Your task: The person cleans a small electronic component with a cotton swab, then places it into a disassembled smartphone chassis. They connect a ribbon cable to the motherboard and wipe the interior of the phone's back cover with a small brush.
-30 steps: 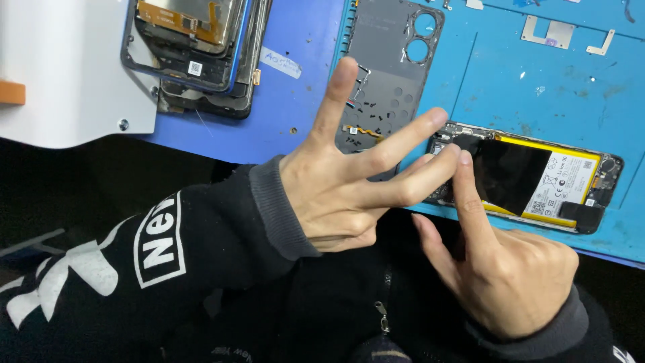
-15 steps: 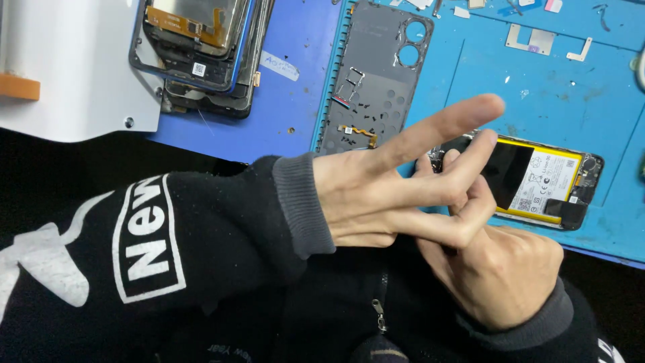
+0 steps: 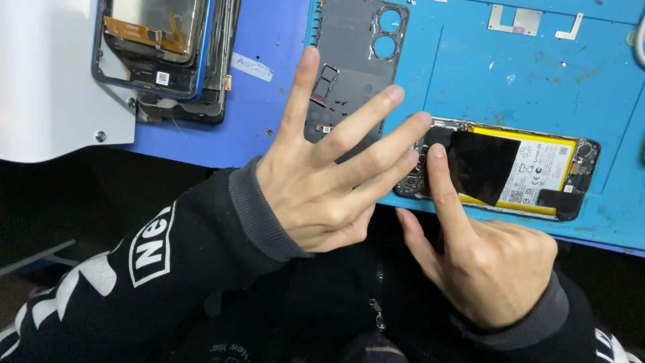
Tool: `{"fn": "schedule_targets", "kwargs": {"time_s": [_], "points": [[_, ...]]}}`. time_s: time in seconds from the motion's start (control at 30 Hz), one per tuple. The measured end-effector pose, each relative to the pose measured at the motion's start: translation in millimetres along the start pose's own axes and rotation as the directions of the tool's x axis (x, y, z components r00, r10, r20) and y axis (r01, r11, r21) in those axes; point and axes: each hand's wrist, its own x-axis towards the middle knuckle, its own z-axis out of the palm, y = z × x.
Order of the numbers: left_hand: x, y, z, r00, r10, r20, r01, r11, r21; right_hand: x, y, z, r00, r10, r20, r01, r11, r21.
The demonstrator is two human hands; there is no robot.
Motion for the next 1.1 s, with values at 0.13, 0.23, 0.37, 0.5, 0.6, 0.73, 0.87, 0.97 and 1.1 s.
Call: {"fn": "schedule_targets", "kwargs": {"time_s": [0.13, 0.23, 0.37, 0.5, 0.6, 0.73, 0.87, 0.97, 1.1], "points": [[-3, -1, 1, 1.0, 0.003, 0.007, -0.003, 1.0, 0.004, 1, -2, -1, 1.0, 0.002, 0.005, -0.002, 1.0, 0.025], [-2, 0, 1, 0.999, 0.042, 0.01, -0.042, 0.998, 0.043, 1, -4, -1, 1.0, 0.007, 0.03, -0.007, 1.0, -0.026], [2, 3, -1, 0.997, 0.076, 0.024, -0.077, 0.995, 0.057, 0, -6, -1, 0.999, 0.03, 0.022, -0.029, 0.999, -0.046], [8, 5, -7, 0.999, 0.013, 0.036, -0.013, 1.0, 0.015, 6, -10, -6, 0.999, -0.025, -0.032, 0.022, 0.995, -0.093], [12, 0, -18, 1.0, -0.023, 0.016, 0.023, 0.999, -0.043, 5, -13, -5, 0.999, -0.028, -0.043, 0.022, 0.992, -0.127], [27, 3, -32, 0.996, -0.079, -0.044, 0.076, 0.995, -0.061, 2, -12, -6, 1.0, 0.001, 0.026, 0.004, 0.984, -0.177], [29, 22, -29, 0.983, -0.095, -0.154, 0.092, 0.995, -0.03, 4, -4, -16, 0.984, 0.0, 0.18, 0.036, 0.98, -0.198], [34, 32, -28, 0.965, -0.109, -0.237, 0.101, 0.994, -0.045, 0, 9, -22, 0.964, -0.265, -0.012, 0.264, 0.964, -0.042], [45, 38, -20, 0.969, -0.108, -0.222, 0.09, 0.992, -0.089, -14, 36, -23, 0.919, -0.335, -0.209, 0.387, 0.872, 0.299]]}}
